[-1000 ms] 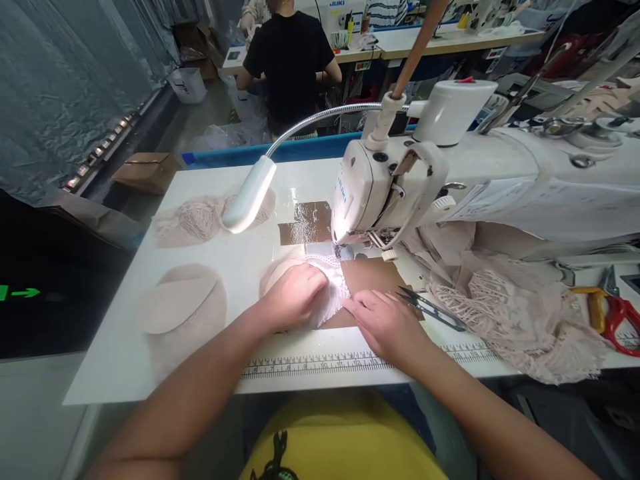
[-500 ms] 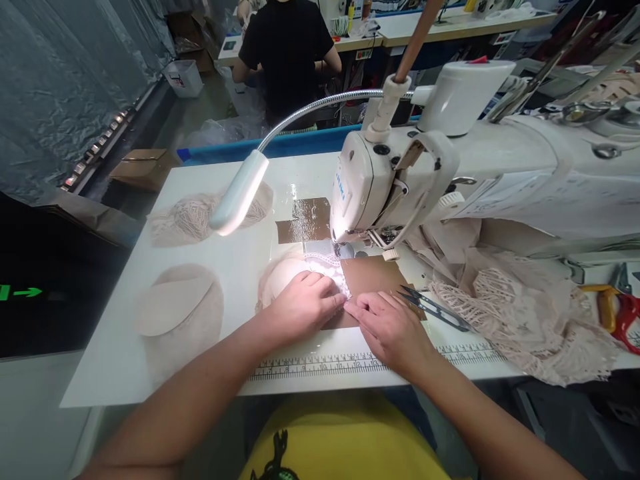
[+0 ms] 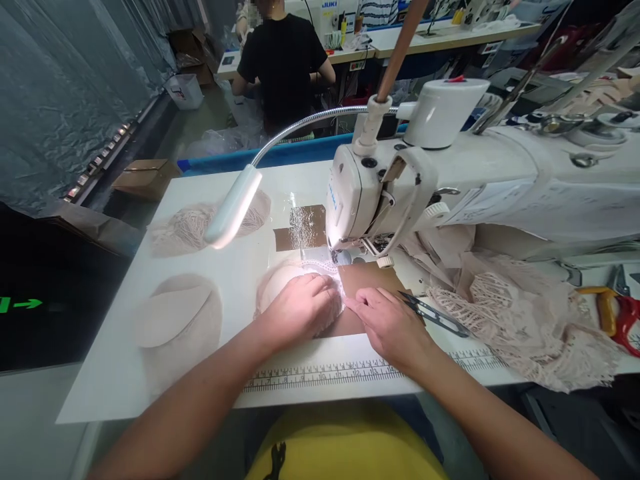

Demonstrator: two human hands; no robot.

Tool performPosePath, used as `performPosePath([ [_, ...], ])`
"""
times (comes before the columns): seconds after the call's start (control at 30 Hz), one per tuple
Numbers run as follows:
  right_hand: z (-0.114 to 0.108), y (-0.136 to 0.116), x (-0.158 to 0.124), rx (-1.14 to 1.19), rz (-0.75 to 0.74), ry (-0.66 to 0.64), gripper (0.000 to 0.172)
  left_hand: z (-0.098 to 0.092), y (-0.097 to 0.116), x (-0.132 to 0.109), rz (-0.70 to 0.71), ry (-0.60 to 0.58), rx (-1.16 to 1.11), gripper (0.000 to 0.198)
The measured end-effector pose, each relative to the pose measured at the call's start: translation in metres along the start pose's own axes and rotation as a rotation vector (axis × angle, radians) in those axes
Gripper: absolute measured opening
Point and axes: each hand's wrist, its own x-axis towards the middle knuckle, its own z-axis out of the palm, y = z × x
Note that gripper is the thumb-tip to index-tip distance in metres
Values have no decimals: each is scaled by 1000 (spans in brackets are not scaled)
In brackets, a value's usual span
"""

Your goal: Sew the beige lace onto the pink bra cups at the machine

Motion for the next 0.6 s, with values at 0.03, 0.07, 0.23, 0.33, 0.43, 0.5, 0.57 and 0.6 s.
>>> performPosePath([
  [0.03, 0, 0, 0, -3, 0, -4, 39, 0, -2, 1, -21, -4, 25, 31],
  [0.07, 0, 0, 0, -5, 2, -6, 39, 1, -3, 3, -33, -10, 59, 33],
  [0.23, 2, 0, -2, -17, -2, 15, 38, 3, -7, 10, 16, -86, 237, 35],
  [0.33, 3, -1, -3, -10, -5, 9, 37, 3, -7, 11, 38, -109, 284, 34],
  [0.43, 3, -1, -3, -11, 11, 2, 37, 3, -6, 11, 37, -120, 298, 35],
  [0.5, 3, -1, -2, -14, 19, 17, 36, 3, -7, 11, 38, -126, 298, 35],
  [0.57, 4, -2, -2, -17, 21, 32, 35, 4, -8, 11, 48, -127, 299, 36],
  [0.6, 4, -2, -2, -19, 21, 37, 34, 5, -8, 11, 53, -128, 303, 36],
])
